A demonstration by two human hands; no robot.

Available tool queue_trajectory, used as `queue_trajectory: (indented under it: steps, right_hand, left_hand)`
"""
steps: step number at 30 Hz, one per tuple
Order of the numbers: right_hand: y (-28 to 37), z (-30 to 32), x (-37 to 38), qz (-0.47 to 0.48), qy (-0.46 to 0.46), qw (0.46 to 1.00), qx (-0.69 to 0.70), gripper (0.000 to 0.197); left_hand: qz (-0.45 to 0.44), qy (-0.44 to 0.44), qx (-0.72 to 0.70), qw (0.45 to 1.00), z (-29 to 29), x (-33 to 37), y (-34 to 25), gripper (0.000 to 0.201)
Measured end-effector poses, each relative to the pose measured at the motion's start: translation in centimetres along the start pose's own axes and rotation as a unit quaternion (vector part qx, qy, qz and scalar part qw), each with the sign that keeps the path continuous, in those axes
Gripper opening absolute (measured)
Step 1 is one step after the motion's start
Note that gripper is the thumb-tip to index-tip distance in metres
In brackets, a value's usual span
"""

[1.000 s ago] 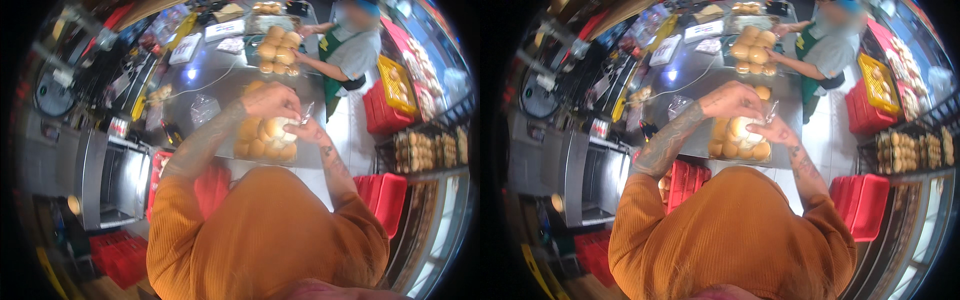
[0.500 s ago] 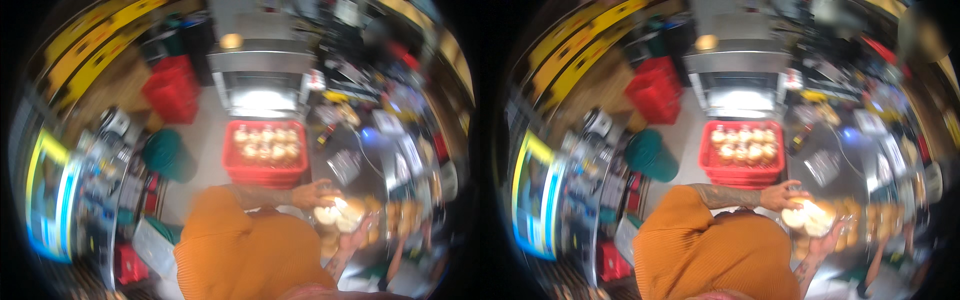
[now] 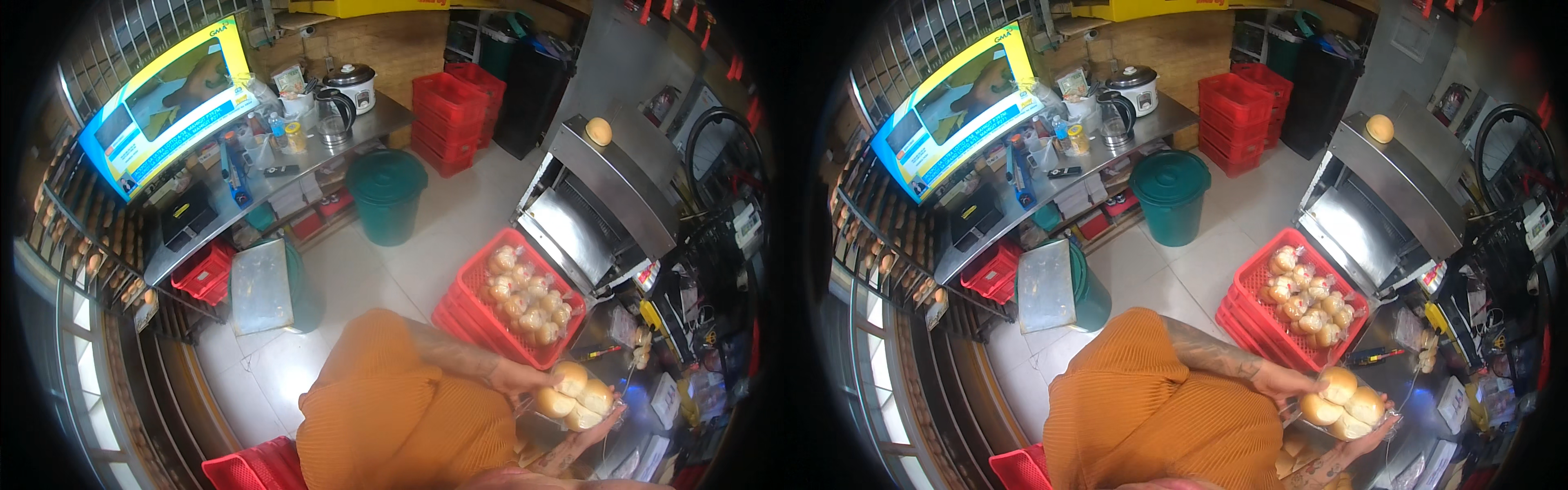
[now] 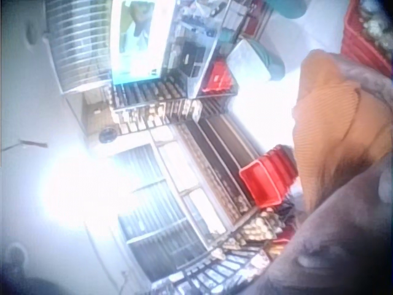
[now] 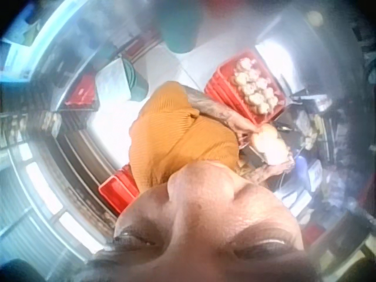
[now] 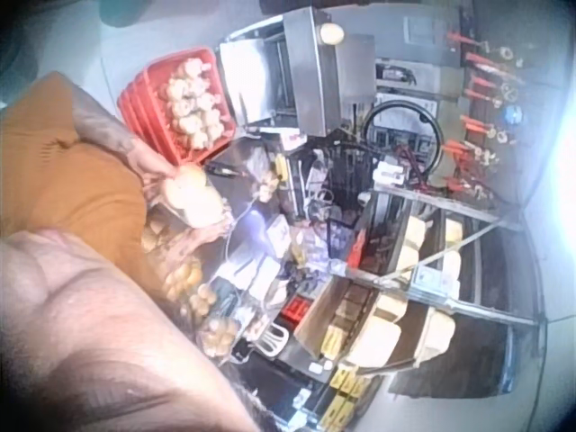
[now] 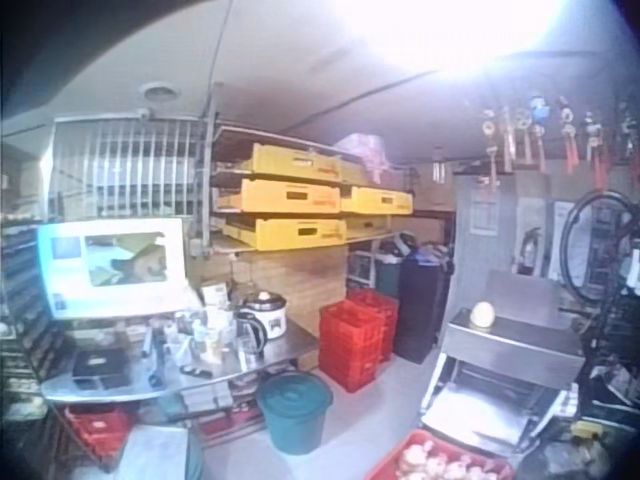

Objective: The person repeatedly picks round buns from a metal tray, places them into clear plastic bags, and sets the filled bags into a red basket. The process continues throughout the clip with consistent hand movements and no visible tool use.

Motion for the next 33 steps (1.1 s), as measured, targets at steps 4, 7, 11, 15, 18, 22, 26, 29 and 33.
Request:
queue_trajectory:
  steps: [4,7,11,15,18,22,26,29,33]
  right_hand:
    - [-1.5,0.4,1.4,-0.097,-0.05,0.994,0.012,0.051]
    - [-3.7,1.5,1.7,-0.167,-0.006,0.986,-0.014,0.056]
    - [-5.6,1.7,1.9,-0.155,0.091,0.983,-0.015,0.058]
    - [-4.9,0.0,1.5,-0.192,0.03,0.981,0.015,0.058]
    - [-2.9,-1.5,1.6,-0.099,-0.048,0.991,-0.081,0.052]
    - [-0.6,-1.8,2.5,0.183,0.061,0.93,-0.312,0.042]
    - [-1.7,-0.9,3.4,0.224,0.124,0.857,-0.447,0.038]
    - [-4.0,-0.9,3.4,0.197,0.072,0.845,-0.492,0.039]
    - [-5.7,-2.1,3.8,-0.051,0.129,0.973,-0.185,0.051]
  left_hand:
    - [-0.302,-0.003,0.455,0.838,3.3,-0.1,-3.0,0.129]
    - [-0.321,0.087,0.521,0.786,4.8,1.1,-4.1,0.124]
    - [-0.318,0.137,0.517,0.783,5.3,1.7,-4.0,0.111]
    - [-0.364,0.06,0.599,0.711,4.4,1.1,-3.1,0.104]
    - [-0.217,-0.023,0.475,0.853,3.4,1.9,-2.1,0.096]
    - [0.112,0.048,-0.219,0.968,2.1,4.4,-0.5,0.072]
    - [0.309,0.008,-0.047,0.95,3.4,6.0,0.3,0.065]
    - [0.131,-0.137,0.363,0.913,4.0,7.1,1.3,0.057]
    - [-0.057,-0.043,0.409,0.91,3.0,8.8,4.0,0.05]
Point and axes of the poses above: each hand's wrist, its own x-axis towards the middle knuckle, its own z-axis out of the back of the hand, y = z × x, the point moved 1 cm from there along x, towards the middle knuckle, and after that the axes turned 7 degrees about -x, right-handed, at the moved point
